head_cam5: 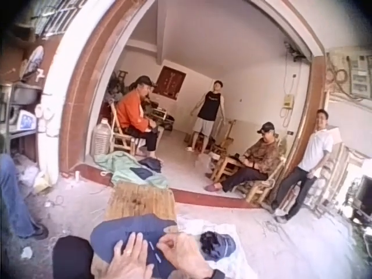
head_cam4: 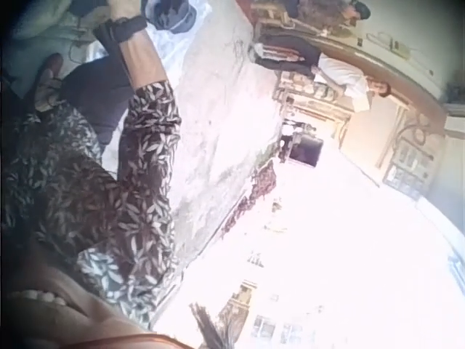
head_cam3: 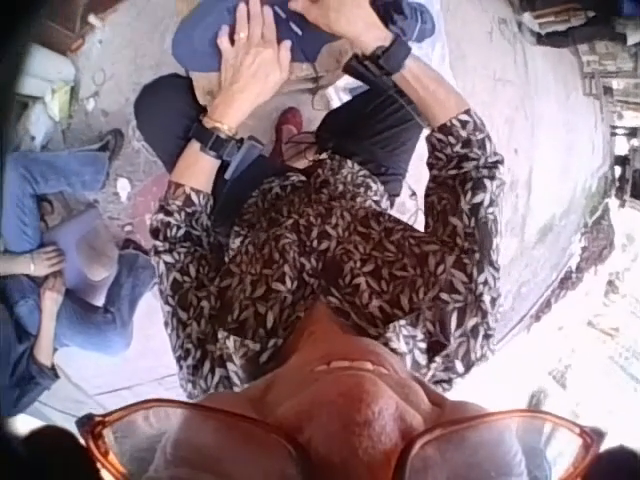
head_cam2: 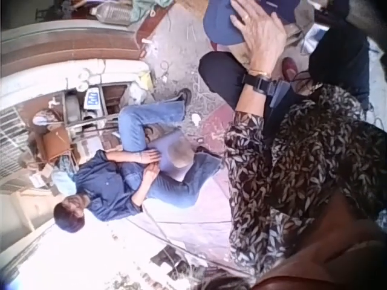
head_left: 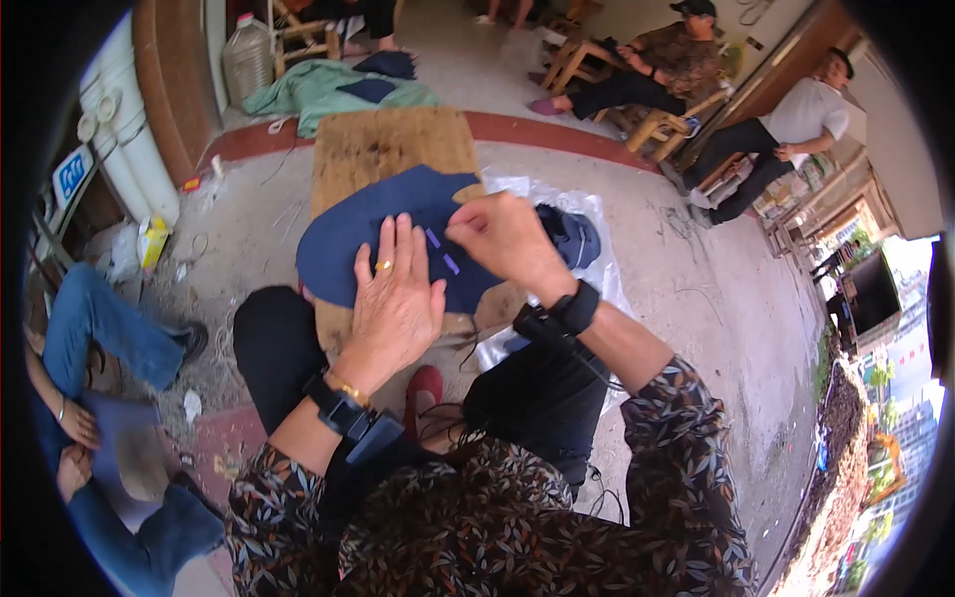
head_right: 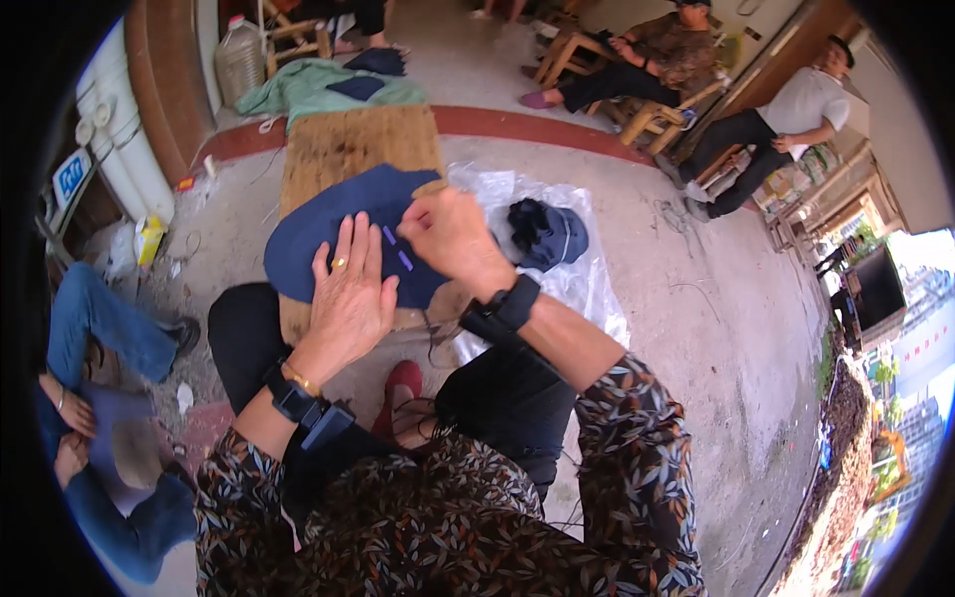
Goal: The recorder is threading laces or cords through the eyelets of a blue shoe upper component by hand.
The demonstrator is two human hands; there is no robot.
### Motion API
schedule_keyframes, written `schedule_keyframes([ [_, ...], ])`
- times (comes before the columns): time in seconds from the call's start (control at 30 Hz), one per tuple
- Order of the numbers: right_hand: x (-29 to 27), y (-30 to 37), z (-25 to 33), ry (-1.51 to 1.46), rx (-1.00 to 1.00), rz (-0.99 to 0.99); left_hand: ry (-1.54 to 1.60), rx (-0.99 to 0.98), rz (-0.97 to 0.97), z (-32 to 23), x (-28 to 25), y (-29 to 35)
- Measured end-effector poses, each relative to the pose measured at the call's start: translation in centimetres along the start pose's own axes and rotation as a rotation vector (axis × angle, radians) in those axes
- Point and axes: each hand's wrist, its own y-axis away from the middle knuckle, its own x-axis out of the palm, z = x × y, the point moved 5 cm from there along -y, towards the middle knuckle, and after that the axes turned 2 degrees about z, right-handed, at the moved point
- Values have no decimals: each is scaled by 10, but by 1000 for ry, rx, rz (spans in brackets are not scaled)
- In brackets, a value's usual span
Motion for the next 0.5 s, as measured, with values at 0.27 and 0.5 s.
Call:
schedule_keyframes([
  [0.27,74,-18,5,163,41,117,60,-109,156,13,6,22],
  [0.5,66,-26,13,287,78,155,64,-95,161,10,9,8],
])
